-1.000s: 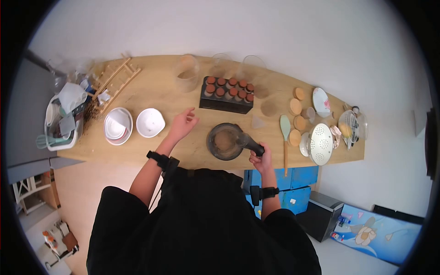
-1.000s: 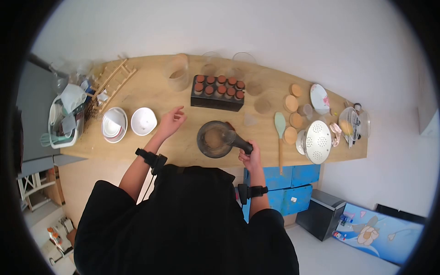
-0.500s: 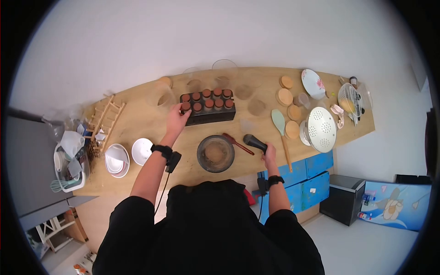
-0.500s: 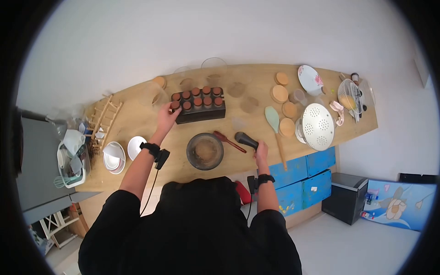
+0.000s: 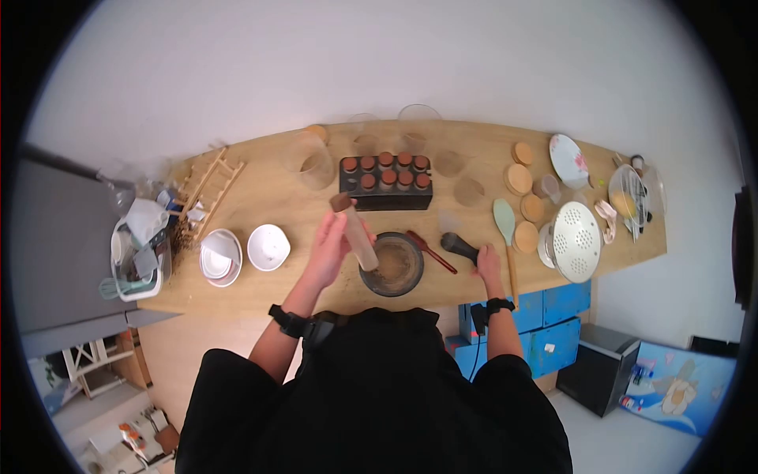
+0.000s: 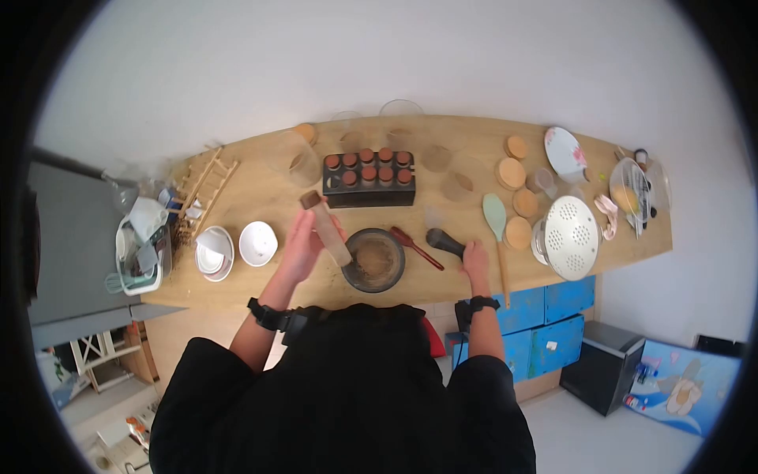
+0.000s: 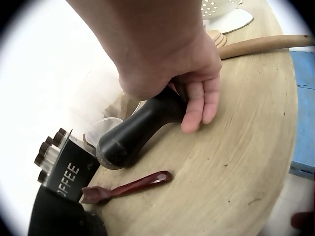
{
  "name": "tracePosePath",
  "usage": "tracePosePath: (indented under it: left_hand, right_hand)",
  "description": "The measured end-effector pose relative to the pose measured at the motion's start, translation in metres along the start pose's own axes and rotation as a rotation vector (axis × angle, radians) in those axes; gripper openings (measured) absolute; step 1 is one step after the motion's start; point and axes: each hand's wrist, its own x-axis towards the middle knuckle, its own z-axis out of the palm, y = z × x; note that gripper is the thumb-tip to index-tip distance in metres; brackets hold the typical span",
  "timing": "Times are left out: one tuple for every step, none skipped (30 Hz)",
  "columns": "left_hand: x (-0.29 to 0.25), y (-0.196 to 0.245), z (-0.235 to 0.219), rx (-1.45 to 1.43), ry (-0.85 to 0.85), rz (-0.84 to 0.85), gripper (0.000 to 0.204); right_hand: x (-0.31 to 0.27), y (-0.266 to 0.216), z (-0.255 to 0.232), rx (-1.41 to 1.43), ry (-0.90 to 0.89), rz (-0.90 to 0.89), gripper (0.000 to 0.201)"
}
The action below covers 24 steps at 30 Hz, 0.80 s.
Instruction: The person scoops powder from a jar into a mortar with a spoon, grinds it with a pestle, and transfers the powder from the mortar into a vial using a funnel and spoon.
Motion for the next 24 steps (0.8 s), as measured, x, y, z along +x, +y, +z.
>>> tracePosePath:
  left_hand:
    - [-0.006,-0.002,0.003,-0.246,-0.083,-0.15,0.031]
    - [-0.012,-0.01,0.001,-0.249,-0.072,-0.141,0.031]
    - [-0.015,-0.024,-0.003,0.027,-0.072,-0.102,0.029]
    - [-0.017,-0.033,-0.004,0.302,-0.07,-0.062,0.028]
    - [-0.02,-0.025,0.005,0.301,-0.06,-0.058,0.028]
    - [-0.025,-0.017,0.014,0.687,-0.107,0.081,0.033]
    - [-0.03,-0.015,0.023,1.069,-0.164,0.222,0.039]
    - [-0.032,-0.024,0.025,1.163,-0.168,0.337,0.041]
    - [-0.034,-0.028,0.031,1.159,-0.173,0.331,0.041]
    - [-0.037,-0.029,0.036,1.262,-0.2,0.47,0.039]
    - [-0.04,-0.03,0.039,1.366,-0.224,0.615,0.038]
    - [-0.042,-0.033,0.039,1.368,-0.217,0.615,0.038]
    - [-0.044,-0.038,0.037,1.334,-0.221,0.586,0.036]
    - [-0.047,-0.041,0.036,1.298,-0.228,0.556,0.034]
    - [-0.049,-0.043,0.035,1.298,-0.226,0.55,0.034]
    - [-0.049,-0.043,0.034,1.153,-0.311,0.201,0.03]
    - [-0.05,-0.045,0.033,0.985,-0.383,-0.139,0.029]
    - [-0.054,-0.048,0.032,0.983,-0.378,-0.15,0.029]
    - [-0.057,-0.05,0.032,0.609,-0.42,-0.318,0.028]
    - [-0.057,-0.051,0.033,0.229,-0.449,-0.463,0.028]
    - [-0.057,-0.05,0.034,0.227,-0.445,-0.462,0.028]
    - [-0.058,-0.046,0.035,0.19,-0.46,-0.441,0.028]
    - [-0.059,-0.045,0.036,0.154,-0.478,-0.421,0.028]
    - [-0.06,-0.048,0.036,0.153,-0.48,-0.421,0.028]
  right_hand:
    - [-0.004,-0.01,-0.012,0.004,-0.061,0.07,0.037]
    - [-0.014,-0.032,-0.03,0.0,-0.068,0.059,0.037]
    - [-0.028,-0.065,-0.051,-0.169,-0.009,0.08,0.036]
    - [-0.036,-0.09,-0.063,-0.337,0.053,0.098,0.036]
    - [-0.036,-0.099,-0.065,-0.355,0.044,-0.15,0.038]
    - [-0.042,-0.105,-0.066,-0.368,0.029,-0.386,0.04]
    - [-0.063,-0.135,-0.07,-0.105,-0.022,-0.501,0.04]
    - [-0.089,-0.178,-0.079,0.159,-0.069,-0.608,0.04]
    - [-0.111,-0.22,-0.094,0.229,-0.294,-0.394,0.039]
    - [-0.125,-0.245,-0.102,0.296,-0.514,-0.179,0.039]
    - [-0.127,-0.243,-0.094,0.295,-0.516,-0.181,0.039]
    - [-0.126,-0.236,-0.079,0.284,-0.434,-0.301,0.039]
    - [-0.125,-0.229,-0.068,0.273,-0.351,-0.42,0.039]
    - [-0.124,-0.223,-0.063,0.273,-0.356,-0.423,0.039]
    - [-0.124,-0.215,-0.059,0.287,-0.322,-0.526,0.034]
    - [-0.126,-0.212,-0.06,0.301,-0.288,-0.627,0.029]
    - [-0.126,-0.209,-0.064,0.3,-0.296,-0.624,0.029]
    - [-0.127,-0.208,-0.069,0.339,-0.36,-0.669,0.026]
    - [-0.13,-0.211,-0.078,0.38,-0.42,-0.712,0.024]
    - [-0.132,-0.215,-0.087,0.454,-0.477,-0.733,0.021]
    - [-0.128,-0.213,-0.084,0.453,-0.48,-0.735,0.021]
    - [-0.125,-0.211,-0.081,0.647,-0.474,-0.823,0.019]
    - [-0.125,-0.21,-0.079,0.844,-0.46,-0.906,0.018]
    - [-0.126,-0.208,-0.083,0.842,-0.458,-0.905,0.018]
